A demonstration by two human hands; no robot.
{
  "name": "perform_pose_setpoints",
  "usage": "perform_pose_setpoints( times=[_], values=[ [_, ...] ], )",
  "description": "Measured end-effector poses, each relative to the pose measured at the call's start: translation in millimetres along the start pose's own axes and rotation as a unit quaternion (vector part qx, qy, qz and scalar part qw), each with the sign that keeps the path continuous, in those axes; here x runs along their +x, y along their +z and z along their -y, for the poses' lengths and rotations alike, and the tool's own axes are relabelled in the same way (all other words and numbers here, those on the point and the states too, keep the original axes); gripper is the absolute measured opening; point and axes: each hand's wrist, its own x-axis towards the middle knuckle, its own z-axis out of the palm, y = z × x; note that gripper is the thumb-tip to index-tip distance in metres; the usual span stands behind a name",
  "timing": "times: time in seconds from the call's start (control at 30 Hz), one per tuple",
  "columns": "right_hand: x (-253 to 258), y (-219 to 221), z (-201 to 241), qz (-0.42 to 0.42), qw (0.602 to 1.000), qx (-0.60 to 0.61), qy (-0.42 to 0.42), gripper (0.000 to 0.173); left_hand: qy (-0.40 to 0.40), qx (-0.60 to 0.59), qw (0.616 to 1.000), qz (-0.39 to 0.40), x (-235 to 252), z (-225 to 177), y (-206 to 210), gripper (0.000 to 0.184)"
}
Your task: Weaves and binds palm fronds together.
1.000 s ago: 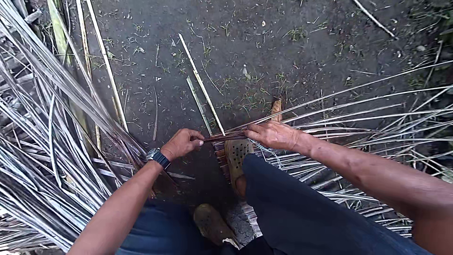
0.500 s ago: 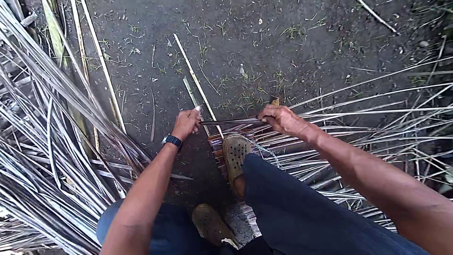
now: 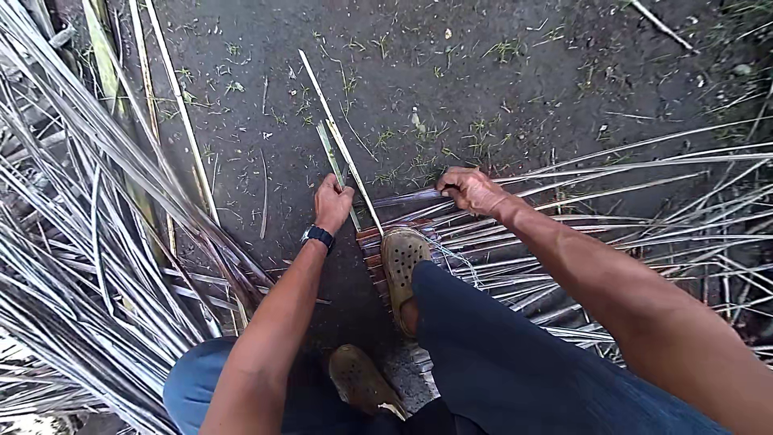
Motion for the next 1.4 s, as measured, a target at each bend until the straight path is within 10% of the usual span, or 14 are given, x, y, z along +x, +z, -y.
perform_pose_setpoints(
  times=[0.13, 0.37, 0.73, 1.13, 1.4],
  values=[
    [33, 36, 37, 0.015, 0.996, -0.023, -0.09, 0.015, 0.087, -0.057, 0.989, 0.1, -5, 24, -6, 0.032],
    [51, 90, 71, 0.006, 0.986, -0.039, -0.165, 0.012, 0.13, 0.214, 0.952, 0.174, -25, 40, -11, 0.1],
    [35, 87, 73, 0.004, 0.995, -0.041, -0.087, 0.005, 0.173, 0.28, 0.929, 0.171, -51, 64, -54, 0.016],
    [42, 88, 96, 0.013, 1.0, 0.024, 0.007, 0.006, 0.111, 0.343, 0.87, 0.337, -26, 49, -90, 0.023],
    [39, 81, 87, 0.01, 1.0, 0.013, 0.002, 0.005, 0.072, 0.166, 0.889, 0.42, -27, 33, -87, 0.042]
  ],
)
